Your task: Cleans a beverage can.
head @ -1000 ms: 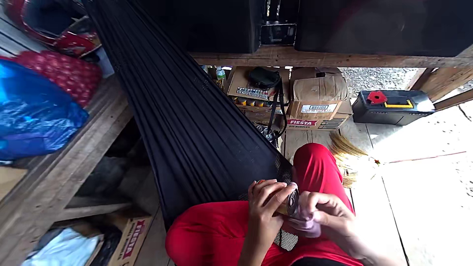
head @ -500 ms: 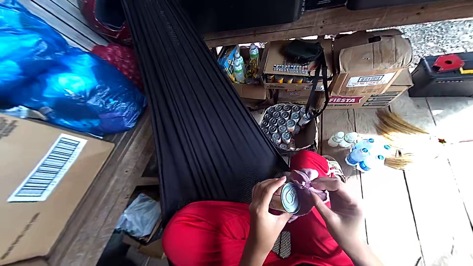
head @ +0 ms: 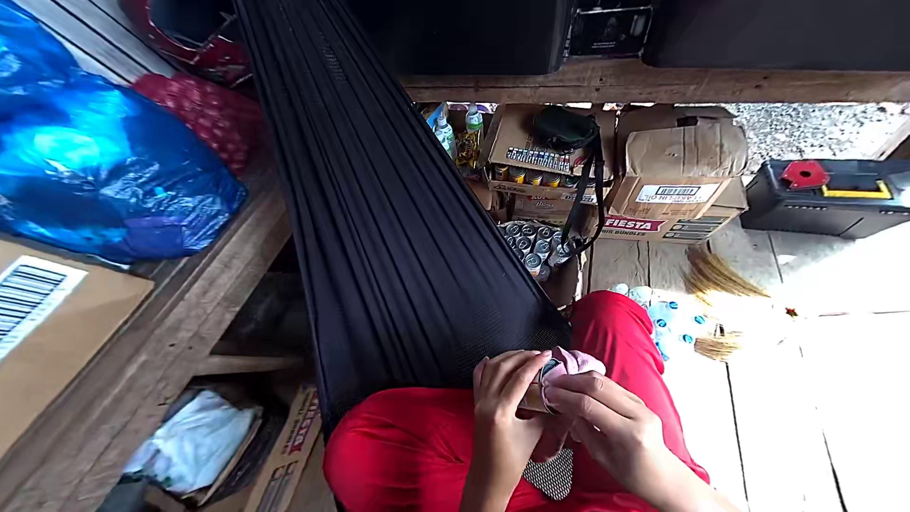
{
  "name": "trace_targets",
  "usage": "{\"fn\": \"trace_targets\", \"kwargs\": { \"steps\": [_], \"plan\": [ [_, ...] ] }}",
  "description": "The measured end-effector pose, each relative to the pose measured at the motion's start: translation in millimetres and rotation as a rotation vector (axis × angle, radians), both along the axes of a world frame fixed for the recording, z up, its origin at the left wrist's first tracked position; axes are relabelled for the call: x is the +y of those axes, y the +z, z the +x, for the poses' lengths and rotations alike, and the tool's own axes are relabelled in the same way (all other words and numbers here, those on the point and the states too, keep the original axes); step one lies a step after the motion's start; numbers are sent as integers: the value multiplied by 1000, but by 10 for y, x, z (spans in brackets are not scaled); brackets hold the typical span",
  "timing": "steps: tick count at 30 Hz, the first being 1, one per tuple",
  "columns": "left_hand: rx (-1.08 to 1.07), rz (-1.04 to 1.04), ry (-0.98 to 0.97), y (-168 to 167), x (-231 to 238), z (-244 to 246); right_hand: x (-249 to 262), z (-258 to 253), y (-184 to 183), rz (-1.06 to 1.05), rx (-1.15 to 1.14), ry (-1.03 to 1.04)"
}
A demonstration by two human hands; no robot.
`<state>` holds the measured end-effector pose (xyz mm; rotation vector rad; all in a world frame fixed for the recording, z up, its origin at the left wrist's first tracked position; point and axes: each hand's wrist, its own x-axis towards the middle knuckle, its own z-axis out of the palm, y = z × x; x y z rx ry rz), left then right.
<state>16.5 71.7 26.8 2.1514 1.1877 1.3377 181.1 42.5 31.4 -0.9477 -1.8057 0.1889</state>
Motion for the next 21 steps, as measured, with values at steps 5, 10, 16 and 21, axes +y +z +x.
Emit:
{"fn": "trace_targets", "kwargs": {
  "steps": [5,10,16,21],
  "plan": [
    [-21,55,76,-44,189,692,330,619,63,22,-134,-181],
    [-60,105,107,-70,288,1124,377,943,219,-87,-212,-322],
    [26,179,143,-113,273,1099,262,785,235,-291,-213,-496],
    [162,213,163,-164,163,594,77,358,75,-486,-8,-376]
  ]
}}
